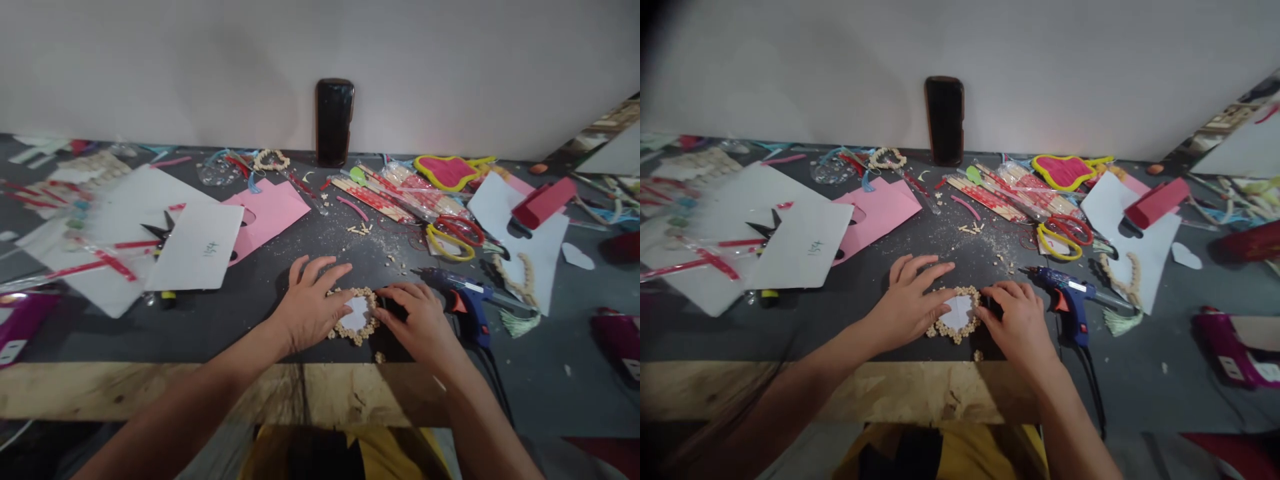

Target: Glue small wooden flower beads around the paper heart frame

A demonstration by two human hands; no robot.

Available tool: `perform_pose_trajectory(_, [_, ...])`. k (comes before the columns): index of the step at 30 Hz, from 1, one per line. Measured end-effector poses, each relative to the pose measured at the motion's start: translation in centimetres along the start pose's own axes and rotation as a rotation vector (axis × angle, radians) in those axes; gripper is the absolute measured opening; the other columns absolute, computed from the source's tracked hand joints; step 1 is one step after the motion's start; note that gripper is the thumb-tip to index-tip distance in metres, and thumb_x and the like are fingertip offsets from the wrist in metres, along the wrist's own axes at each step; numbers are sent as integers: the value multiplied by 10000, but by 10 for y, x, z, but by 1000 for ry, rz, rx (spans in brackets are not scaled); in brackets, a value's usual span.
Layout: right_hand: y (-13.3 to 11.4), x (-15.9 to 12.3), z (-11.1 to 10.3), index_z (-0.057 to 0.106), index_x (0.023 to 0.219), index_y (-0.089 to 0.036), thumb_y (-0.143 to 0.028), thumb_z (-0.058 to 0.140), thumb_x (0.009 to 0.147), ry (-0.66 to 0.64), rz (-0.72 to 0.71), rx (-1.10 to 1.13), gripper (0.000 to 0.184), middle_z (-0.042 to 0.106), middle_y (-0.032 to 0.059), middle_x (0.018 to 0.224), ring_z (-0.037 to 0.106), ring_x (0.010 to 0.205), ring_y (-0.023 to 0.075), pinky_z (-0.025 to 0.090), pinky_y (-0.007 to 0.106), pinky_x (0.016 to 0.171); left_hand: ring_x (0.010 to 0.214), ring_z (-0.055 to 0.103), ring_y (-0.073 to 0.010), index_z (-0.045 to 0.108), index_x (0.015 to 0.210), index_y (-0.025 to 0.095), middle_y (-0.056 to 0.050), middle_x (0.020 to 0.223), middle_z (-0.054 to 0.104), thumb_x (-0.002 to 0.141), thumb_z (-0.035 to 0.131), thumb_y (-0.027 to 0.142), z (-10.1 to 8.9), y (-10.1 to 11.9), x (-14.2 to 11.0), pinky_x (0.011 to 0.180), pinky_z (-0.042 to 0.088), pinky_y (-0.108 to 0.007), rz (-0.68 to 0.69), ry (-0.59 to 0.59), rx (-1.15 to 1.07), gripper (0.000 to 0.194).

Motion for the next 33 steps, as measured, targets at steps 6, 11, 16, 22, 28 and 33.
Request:
perform_pose_trajectory(6, [4, -3, -8, 684, 1046, -198, -285, 550, 896, 40, -20, 82, 219, 706, 86, 1031, 622, 970, 238, 485, 435, 878, 1281, 376, -303, 715, 1028, 271, -66, 1363, 553, 943, 541, 272, 1, -2, 2, 1010, 307, -572, -11, -2, -45, 194])
perform_pose_trajectory(11, [11, -12, -18, 688, 1036, -194, -276, 532, 897, 111, -11, 118, 224, 697, 97, 1043, 627, 997, 237, 509, 421, 877, 1275, 391, -277, 717, 1038, 276, -45, 1318, 597, 956, 505, 231, 0, -5, 3, 1001, 327, -517, -29, -4, -114, 232])
perform_pose_trajectory(16, [14, -27, -35, 677, 1055, -192, -262, 498, 913, 210, -67, 103, 239, 691, 107, 1040, 635, 1002, 226, 521, 404, 885, 1296, 394, -258, 682, 1103, 260, -41, 1307, 615, 949, 438, 150, -10, -21, 5, 1038, 311, -489, -118, 32, -92, 309])
perform_pose_trajectory(22, [10, -64, -41, 658, 1064, -211, -241, 486, 930, 265, -129, 62, 219, 680, 87, 1033, 655, 935, 186, 548, 319, 816, 1288, 431, -259, 556, 1262, 203, -75, 1358, 568, 964, 401, 212, -19, -39, -2, 1090, 309, -496, -202, -49, -80, 336])
perform_pose_trajectory(28, [-5, -93, -22, 656, 1054, -222, -198, 522, 907, 195, -203, 38, 200, 692, 70, 994, 617, 927, 204, 531, 346, 782, 1290, 452, -270, 415, 1374, 156, -135, 1388, 521, 977, 463, 365, -22, -31, -15, 1083, 359, -478, -92, -244, -148, 452])
perform_pose_trajectory(33, [-8, -94, -15, 642, 850, -234, -250, 539, 919, 167, -159, 99, 125, 686, 40, 925, 595, 872, 189, 503, 363, 789, 1252, 469, -240, 557, 1255, 200, -98, 1346, 545, 975, 433, 208, -17, -22, 16, 1083, 364, -455, 83, -278, -167, 306])
Point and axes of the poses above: each hand's wrist, its own x-axis towards the middle knuckle, its own z-axis out of the palm, y = z × x, the point moved 8 cm from there along x, towards the middle knuckle
